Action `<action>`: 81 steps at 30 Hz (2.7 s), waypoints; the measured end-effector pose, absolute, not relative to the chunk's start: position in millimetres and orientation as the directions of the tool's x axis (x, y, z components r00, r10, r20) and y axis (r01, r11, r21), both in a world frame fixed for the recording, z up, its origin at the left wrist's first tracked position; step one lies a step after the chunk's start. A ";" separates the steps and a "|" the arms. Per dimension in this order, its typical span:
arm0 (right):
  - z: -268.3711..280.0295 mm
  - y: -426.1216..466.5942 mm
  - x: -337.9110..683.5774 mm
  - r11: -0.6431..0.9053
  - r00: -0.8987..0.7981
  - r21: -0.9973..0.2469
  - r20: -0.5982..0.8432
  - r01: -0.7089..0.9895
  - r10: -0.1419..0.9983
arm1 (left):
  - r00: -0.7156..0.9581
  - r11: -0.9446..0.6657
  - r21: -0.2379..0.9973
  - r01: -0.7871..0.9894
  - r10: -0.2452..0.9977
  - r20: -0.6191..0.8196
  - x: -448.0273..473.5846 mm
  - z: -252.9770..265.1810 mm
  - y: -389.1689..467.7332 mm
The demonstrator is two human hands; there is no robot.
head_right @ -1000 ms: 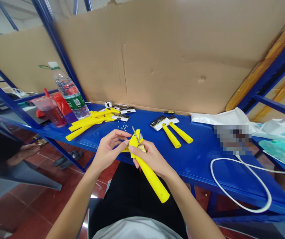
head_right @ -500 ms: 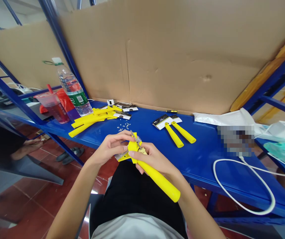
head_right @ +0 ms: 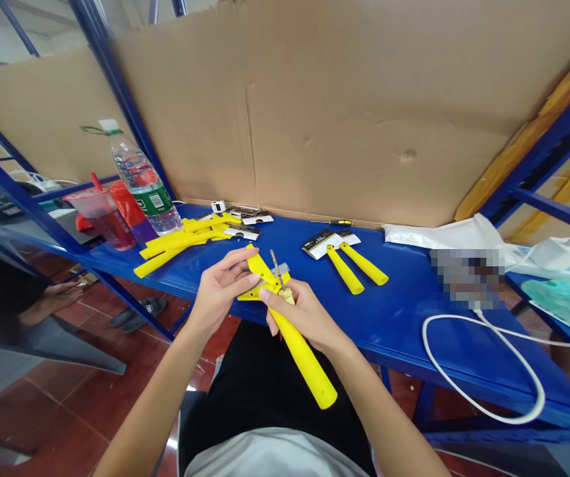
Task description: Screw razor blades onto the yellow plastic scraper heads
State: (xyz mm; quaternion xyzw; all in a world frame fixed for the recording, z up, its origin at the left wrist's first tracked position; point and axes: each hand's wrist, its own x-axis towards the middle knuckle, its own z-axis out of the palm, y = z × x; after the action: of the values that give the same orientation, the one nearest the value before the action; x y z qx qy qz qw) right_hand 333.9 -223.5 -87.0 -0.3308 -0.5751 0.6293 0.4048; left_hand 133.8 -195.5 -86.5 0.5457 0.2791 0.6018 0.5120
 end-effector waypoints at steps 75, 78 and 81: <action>-91.4 -218.2 326.2 0.015 -0.211 -0.975 0.062 -0.220 0.976 | -0.254 -0.507 0.767 -0.394 0.862 0.439 119.7 -53.5 -212.1; -91.2 -217.4 326.0 0.040 -0.184 -0.975 0.082 -0.219 0.979 | -0.263 -0.469 0.748 -0.469 0.883 0.388 125.8 -55.1 -215.4; -90.7 -217.1 325.0 0.049 -0.162 -0.975 0.085 -0.217 0.983 | -0.217 -0.387 0.747 -0.541 0.922 0.321 135.6 -60.7 -216.3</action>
State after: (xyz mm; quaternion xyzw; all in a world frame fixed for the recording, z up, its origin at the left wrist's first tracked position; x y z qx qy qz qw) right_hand 325.0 -217.1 -90.7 -0.3823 -0.5013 0.5740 0.5225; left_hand 135.6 -216.3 -60.7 0.3832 0.2487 0.7395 0.4944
